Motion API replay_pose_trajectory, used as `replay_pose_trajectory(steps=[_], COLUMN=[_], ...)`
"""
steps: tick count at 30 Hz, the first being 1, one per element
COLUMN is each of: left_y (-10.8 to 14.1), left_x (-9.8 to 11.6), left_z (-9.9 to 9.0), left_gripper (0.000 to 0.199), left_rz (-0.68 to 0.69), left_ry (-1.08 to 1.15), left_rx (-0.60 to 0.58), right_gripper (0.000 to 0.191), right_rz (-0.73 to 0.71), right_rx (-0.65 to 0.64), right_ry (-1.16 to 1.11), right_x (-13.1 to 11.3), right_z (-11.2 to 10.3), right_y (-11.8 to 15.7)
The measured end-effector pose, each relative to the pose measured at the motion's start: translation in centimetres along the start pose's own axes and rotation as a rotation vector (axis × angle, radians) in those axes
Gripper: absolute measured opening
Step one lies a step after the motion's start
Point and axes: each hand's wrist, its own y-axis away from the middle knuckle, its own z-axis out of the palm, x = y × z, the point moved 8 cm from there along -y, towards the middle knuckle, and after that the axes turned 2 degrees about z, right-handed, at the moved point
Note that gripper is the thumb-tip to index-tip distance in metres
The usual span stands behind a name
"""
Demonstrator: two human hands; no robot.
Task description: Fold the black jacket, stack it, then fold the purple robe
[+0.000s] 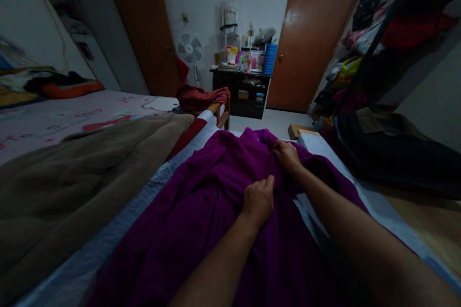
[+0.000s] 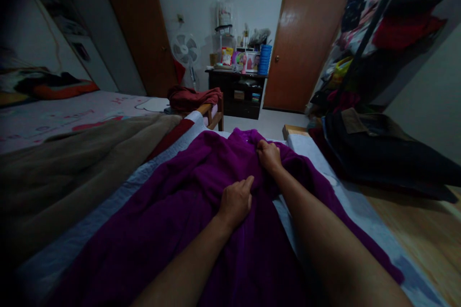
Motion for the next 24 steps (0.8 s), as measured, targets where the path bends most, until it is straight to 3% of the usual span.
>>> replay_pose_trajectory(steps=[3, 12, 18, 24], left_y=[0.1, 0.0, 0.1, 0.2], left_x=[-0.5, -1.9, -2.0, -2.0], left_z=[0.6, 1.6, 1.9, 2.2], left_gripper=[0.053, 0.053, 0.054, 0.052], left_rz=[0.013, -0.053, -0.018, -0.002], left_ry=[0.050, 0.136, 0.171, 0.177], left_rx=[0.005, -0.057, -0.072, -0.073], right_gripper=[0.006, 0.005, 0.003, 0.007], right_rz=[0.014, 0.038, 0.188, 0.279], right_rx=[0.020, 0.092, 0.149, 0.197], right_ry=[-0.012, -0.083, -0.216, -0.245], right_x=[0.4, 0.6, 2.8, 4.9], right_z=[0.1, 0.8, 1.7, 1.3], right_y=[-1.8, -5.5, -7.1, -9.6])
